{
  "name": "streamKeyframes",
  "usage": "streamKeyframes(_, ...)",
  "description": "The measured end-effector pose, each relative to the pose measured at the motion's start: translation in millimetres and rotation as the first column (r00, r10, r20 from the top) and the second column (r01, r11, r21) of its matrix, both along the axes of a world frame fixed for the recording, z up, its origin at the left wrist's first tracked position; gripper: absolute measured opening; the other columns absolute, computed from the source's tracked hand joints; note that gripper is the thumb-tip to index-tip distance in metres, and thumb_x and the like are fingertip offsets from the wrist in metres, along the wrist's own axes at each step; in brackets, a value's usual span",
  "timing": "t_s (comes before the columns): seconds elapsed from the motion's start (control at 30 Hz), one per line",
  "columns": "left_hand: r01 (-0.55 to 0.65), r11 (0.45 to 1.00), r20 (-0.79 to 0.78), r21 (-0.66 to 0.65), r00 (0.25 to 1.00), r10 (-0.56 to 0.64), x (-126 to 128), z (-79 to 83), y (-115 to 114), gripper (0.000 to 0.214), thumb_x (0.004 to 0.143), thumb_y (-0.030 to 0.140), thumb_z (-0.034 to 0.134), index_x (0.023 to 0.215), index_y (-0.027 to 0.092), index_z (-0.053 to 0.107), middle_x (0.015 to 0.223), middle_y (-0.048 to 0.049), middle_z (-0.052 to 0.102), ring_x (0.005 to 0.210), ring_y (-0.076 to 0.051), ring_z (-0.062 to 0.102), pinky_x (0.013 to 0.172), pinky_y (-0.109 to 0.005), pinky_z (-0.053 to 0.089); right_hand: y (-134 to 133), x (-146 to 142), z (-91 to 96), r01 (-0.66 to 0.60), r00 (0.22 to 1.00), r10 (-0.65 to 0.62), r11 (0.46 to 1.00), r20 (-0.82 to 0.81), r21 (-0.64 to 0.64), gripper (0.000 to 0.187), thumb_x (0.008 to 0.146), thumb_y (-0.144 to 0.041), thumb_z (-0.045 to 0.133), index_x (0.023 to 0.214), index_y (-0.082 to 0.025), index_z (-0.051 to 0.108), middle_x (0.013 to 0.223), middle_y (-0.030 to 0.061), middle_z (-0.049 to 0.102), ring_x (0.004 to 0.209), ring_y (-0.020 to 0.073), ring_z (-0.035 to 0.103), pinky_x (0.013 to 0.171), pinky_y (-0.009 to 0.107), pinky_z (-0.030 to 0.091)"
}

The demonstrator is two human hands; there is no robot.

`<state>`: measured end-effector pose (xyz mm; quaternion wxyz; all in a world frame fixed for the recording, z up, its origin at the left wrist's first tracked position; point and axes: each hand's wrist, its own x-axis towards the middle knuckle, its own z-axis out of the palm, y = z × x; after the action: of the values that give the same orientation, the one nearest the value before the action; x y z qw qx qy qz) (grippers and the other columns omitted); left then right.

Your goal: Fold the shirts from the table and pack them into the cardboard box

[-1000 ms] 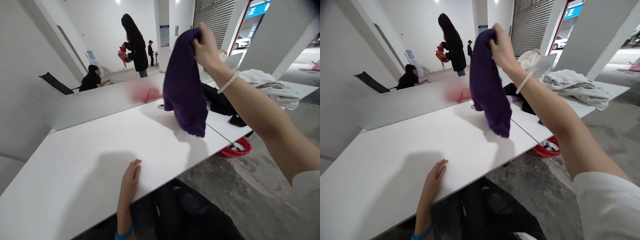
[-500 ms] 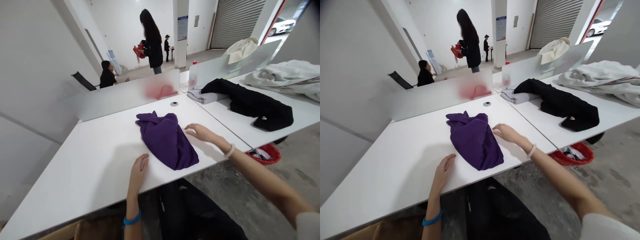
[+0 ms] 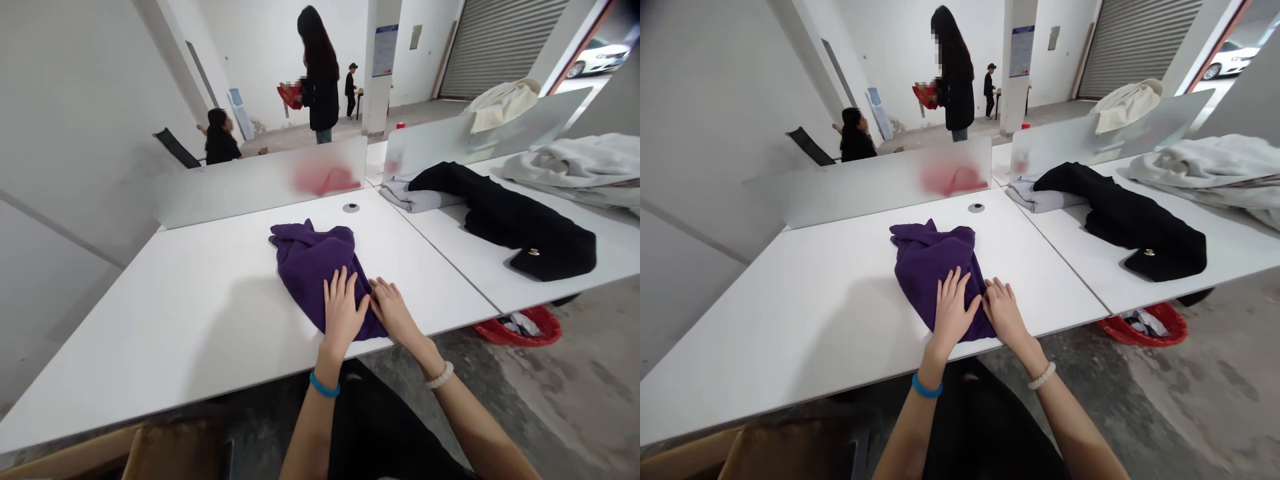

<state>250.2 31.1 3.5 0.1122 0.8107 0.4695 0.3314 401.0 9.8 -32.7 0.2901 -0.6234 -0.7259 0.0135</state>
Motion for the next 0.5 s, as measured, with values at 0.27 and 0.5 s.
streamKeyframes(0.27, -0.188, 0.961, 0.39, -0.204, 0.885, 0.256, -7.9, -1.6, 16.9, 0.037, 0.085, 0.035, 0.056, 0.117, 0.018, 0.061, 0.127, -0.0155, 0.06, 0.129, -0.031, 0.045, 0.106, -0.047, 0.037, -29.6, 0.2, -0.9, -0.021, 0.999, 0.024, 0.995, -0.021, 0.102, 0.011, 0.085, -0.017, 0.047, 0.075, -0.02, 0.049, 0.124, 0.0148, 0.06, 0.127, 0.0323, 0.046, 0.101, 0.058, 0.038)
streamKeyframes(0.5, -0.445, 0.82, 0.645, -0.36, 0.516, 0.563, -92.3, -7.8, 24.1, 0.052, 0.094, 0.049, 0.027, 0.127, 0.016, 0.05, 0.118, -0.0149, 0.065, 0.105, -0.022, 0.064, 0.087, -0.038, 0.054, -64.2, -18.9, 19.5, -0.161, 0.982, 0.165, 0.985, -0.09, 0.057, 0.011, 0.079, -0.013, 0.049, 0.072, -0.021, 0.051, 0.127, 0.0123, 0.058, 0.129, 0.0305, 0.044, 0.103, 0.06, 0.037)
